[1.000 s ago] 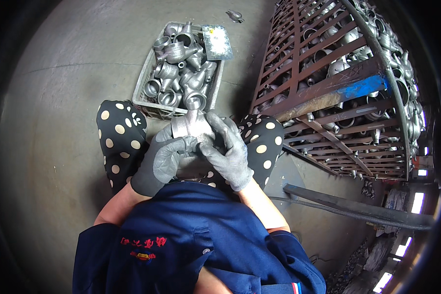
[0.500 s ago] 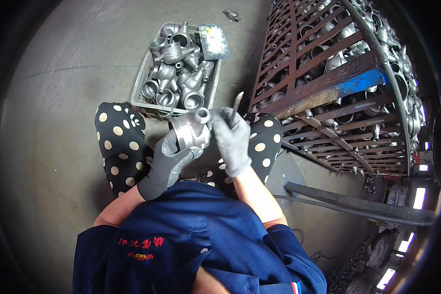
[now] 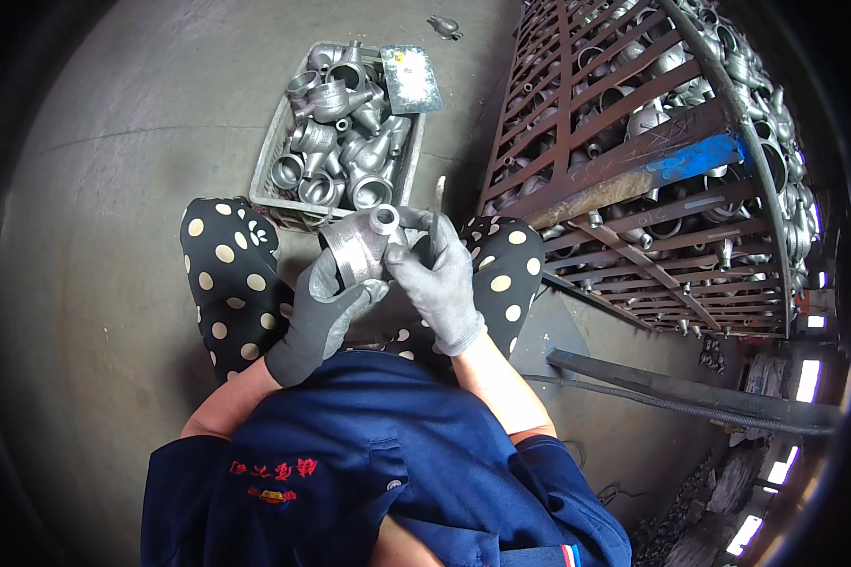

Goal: The person deburrs metal castings by scraping them with a metal scraper, then places the cleaned castings into a metal tray.

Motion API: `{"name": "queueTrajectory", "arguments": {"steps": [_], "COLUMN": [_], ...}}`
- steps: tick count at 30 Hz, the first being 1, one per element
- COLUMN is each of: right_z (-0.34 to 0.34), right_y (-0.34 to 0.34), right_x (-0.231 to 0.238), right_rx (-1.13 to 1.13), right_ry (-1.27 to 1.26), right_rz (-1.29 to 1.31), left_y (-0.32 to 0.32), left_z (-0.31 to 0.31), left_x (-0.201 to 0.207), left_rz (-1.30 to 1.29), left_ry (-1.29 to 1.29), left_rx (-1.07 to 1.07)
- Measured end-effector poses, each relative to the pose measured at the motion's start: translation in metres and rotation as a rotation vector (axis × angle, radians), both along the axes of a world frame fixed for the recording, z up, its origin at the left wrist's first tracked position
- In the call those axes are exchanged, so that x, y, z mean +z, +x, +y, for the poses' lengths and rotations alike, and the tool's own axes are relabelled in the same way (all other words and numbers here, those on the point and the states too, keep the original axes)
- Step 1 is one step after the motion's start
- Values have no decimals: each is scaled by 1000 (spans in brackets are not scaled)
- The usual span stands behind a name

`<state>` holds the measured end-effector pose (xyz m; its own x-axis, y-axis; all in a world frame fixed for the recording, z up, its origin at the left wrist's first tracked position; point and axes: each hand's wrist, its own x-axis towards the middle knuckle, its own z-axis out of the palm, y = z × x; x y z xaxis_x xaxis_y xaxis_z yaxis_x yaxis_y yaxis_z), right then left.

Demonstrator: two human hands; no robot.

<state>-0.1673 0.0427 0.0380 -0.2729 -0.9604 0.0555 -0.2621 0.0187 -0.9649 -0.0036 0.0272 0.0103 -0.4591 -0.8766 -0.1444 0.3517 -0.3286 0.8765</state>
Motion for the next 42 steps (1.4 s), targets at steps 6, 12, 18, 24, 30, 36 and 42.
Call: {"name": "queueTrajectory", "arguments": {"steps": [6, 12, 18, 24, 30, 36, 42], "right_z": [-2, -11, -12, -2, -2, 1, 8], "right_y": [5, 2, 3, -3, -3, -9, -6], "right_x": [-2, -2, 2, 8, 0, 10, 8], "right_rx": [-54, -93, -38, 93, 5, 115, 0], "right_ry": [4, 55, 16, -187, 37, 104, 103], "right_rz": [-29, -103, 65, 263, -35, 7, -274], "left_y": [1, 2, 6, 6, 2, 11, 3], "left_z": [2, 0, -3, -8, -3, -10, -17], "left_x": [-1, -12, -16, -5, -7, -5, 6], "left_rz": [-14, -22, -2, 1, -51, 3, 282], "left_ry": [-16, -40, 35, 42, 6, -9, 93], "left_rx": [-17, 8, 29, 36, 3, 1, -28]}}
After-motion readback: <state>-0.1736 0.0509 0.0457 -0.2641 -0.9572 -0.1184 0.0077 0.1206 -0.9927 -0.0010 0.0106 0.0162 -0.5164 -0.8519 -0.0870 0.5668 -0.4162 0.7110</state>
